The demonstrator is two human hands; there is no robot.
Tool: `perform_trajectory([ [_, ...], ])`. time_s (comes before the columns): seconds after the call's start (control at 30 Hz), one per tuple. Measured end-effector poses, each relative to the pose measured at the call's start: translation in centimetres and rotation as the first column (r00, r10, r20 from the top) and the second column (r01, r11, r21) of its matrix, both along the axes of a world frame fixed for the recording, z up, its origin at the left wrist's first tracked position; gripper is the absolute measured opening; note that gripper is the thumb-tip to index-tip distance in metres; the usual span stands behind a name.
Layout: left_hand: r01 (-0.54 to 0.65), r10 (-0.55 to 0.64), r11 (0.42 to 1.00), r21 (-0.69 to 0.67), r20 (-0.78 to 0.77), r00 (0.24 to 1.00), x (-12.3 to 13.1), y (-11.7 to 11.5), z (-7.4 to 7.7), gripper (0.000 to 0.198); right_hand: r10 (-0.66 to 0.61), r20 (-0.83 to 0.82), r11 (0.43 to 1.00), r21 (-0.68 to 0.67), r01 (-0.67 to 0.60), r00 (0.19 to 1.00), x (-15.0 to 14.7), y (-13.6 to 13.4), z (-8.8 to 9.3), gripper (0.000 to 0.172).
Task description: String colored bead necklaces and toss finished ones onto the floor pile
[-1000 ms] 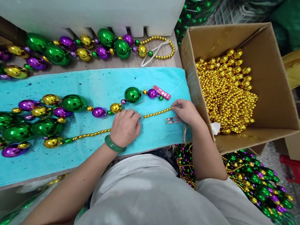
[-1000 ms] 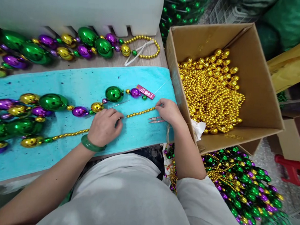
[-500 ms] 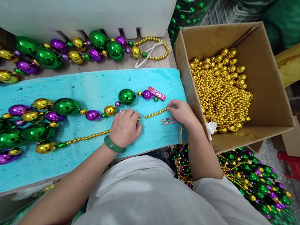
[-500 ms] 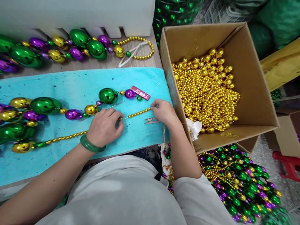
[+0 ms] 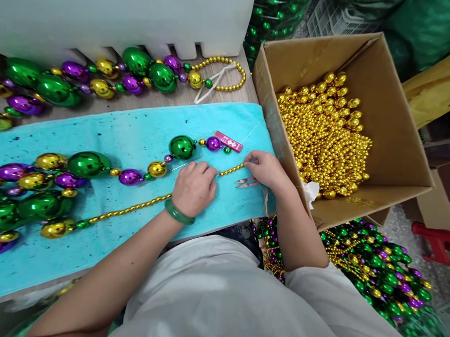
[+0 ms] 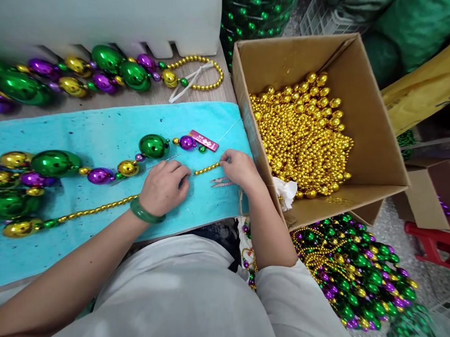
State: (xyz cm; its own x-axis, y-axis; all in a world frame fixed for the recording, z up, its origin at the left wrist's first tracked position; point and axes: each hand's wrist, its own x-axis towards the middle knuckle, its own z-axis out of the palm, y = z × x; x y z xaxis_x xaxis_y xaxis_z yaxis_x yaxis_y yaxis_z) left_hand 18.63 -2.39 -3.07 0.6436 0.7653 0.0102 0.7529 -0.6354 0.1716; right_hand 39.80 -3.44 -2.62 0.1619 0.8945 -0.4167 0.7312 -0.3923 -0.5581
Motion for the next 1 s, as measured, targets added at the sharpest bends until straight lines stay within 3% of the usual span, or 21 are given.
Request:
perform_trajectory([
  [0.27,0.034,-0.032,0.999,-0.036,0.062,0.998,1.6,0.1,0.4,0.028,0.005,0.013,1.0,0.0,-0.005,1.0,-0.1,0.0,0.2,0.012],
  [0.43,0.023,-0.021,0.999,-0.042,0.043,0.999,2.5,0.3,0.0,0.023,0.018,0.029,1.0,-0.003,-0.018,0.999,-0.1,0.1,0.1,0.013],
  [0.6,0.026,-0.021,0.997,-0.075,0.062,0.998,2.1,0.7,0.0,0.022,0.078,0.15,0.997,-0.02,-0.076,0.986,-0.3,-0.5,1.2,0.016],
  [0.73,0.021,0.025,0.978,-0.209,0.216,0.976,1.7,0.9,0.3,0.023,0.146,0.317,0.972,0.13,-0.196,0.937,-1.4,-1.3,2.4,0.025],
  [0.8,0.041,0.087,0.945,-0.324,0.37,0.925,1.5,1.0,0.6,0.019,0.26,0.285,0.911,0.243,-0.332,0.923,-2.5,-1.5,2.3,0.029],
  [0.87,0.052,0.178,0.901,-0.431,0.476,0.861,1.0,1.1,1.1,0.016,0.375,0.199,0.852,0.31,-0.421,0.905,-3.5,-1.6,2.0,0.023],
  [1.0,0.012,0.336,0.824,-0.567,0.506,0.795,-1.9,1.5,2.2,0.019,0.347,0.149,0.864,0.333,-0.377,0.926,-3.4,-1.3,2.2,0.017],
])
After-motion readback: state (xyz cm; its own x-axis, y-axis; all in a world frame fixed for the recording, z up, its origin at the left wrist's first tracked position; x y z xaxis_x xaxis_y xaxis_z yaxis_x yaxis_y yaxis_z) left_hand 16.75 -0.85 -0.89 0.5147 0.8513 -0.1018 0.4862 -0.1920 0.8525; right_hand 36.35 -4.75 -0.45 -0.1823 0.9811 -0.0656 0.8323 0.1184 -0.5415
